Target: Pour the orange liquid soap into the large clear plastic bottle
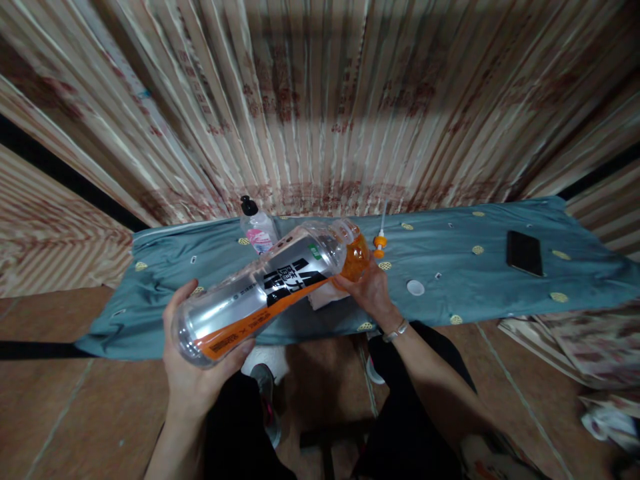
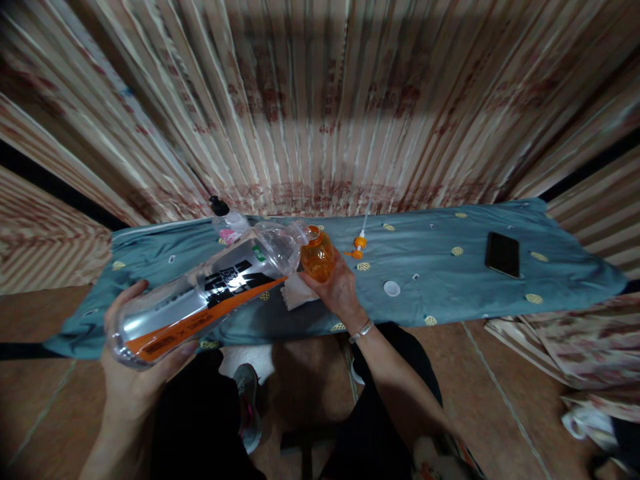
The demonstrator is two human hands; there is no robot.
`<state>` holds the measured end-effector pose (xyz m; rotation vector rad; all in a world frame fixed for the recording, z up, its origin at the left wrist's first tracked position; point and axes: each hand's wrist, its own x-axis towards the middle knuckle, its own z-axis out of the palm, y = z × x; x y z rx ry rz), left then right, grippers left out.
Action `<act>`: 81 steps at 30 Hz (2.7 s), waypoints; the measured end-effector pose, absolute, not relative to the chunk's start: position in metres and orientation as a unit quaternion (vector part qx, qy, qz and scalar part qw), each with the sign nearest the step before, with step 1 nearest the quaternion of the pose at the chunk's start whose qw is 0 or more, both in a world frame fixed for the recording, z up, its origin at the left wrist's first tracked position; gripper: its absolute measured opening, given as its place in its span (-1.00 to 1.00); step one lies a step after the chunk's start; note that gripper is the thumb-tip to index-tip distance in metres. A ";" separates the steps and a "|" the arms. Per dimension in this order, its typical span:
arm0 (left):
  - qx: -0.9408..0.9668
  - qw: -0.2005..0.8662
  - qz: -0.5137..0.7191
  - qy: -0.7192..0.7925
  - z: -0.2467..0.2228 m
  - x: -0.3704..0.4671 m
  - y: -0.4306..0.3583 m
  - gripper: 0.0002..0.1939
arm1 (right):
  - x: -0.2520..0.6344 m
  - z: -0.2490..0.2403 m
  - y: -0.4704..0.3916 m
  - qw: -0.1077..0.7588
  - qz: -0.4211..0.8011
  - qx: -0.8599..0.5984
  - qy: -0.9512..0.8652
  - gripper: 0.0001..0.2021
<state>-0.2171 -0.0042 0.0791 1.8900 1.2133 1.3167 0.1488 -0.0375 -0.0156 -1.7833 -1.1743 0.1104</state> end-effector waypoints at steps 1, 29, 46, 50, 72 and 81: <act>0.699 0.267 0.486 0.452 0.079 -0.217 -0.004 0.11 | 0.149 -0.015 -0.038 0.481 0.050 -0.731 -0.481 -0.03; 0.703 0.264 0.478 0.456 0.077 -0.221 -0.004 0.09 | 0.147 -0.016 -0.039 0.484 0.059 -0.728 -0.481 -0.09; 0.708 0.259 0.489 0.440 0.076 -0.215 -0.005 0.08 | 0.149 -0.019 -0.038 0.489 0.043 -0.722 -0.487 -0.04; 0.681 0.237 0.531 0.446 0.078 -0.206 -0.007 0.09 | 0.148 -0.020 -0.037 0.503 0.041 -0.720 -0.476 -0.03; 0.675 0.244 0.538 0.443 0.082 -0.200 -0.010 0.07 | 0.149 -0.019 -0.038 0.490 0.039 -0.717 -0.495 -0.09; 0.688 0.223 0.536 0.436 0.081 -0.202 -0.009 0.07 | 0.150 -0.021 -0.038 0.478 0.041 -0.724 -0.496 -0.05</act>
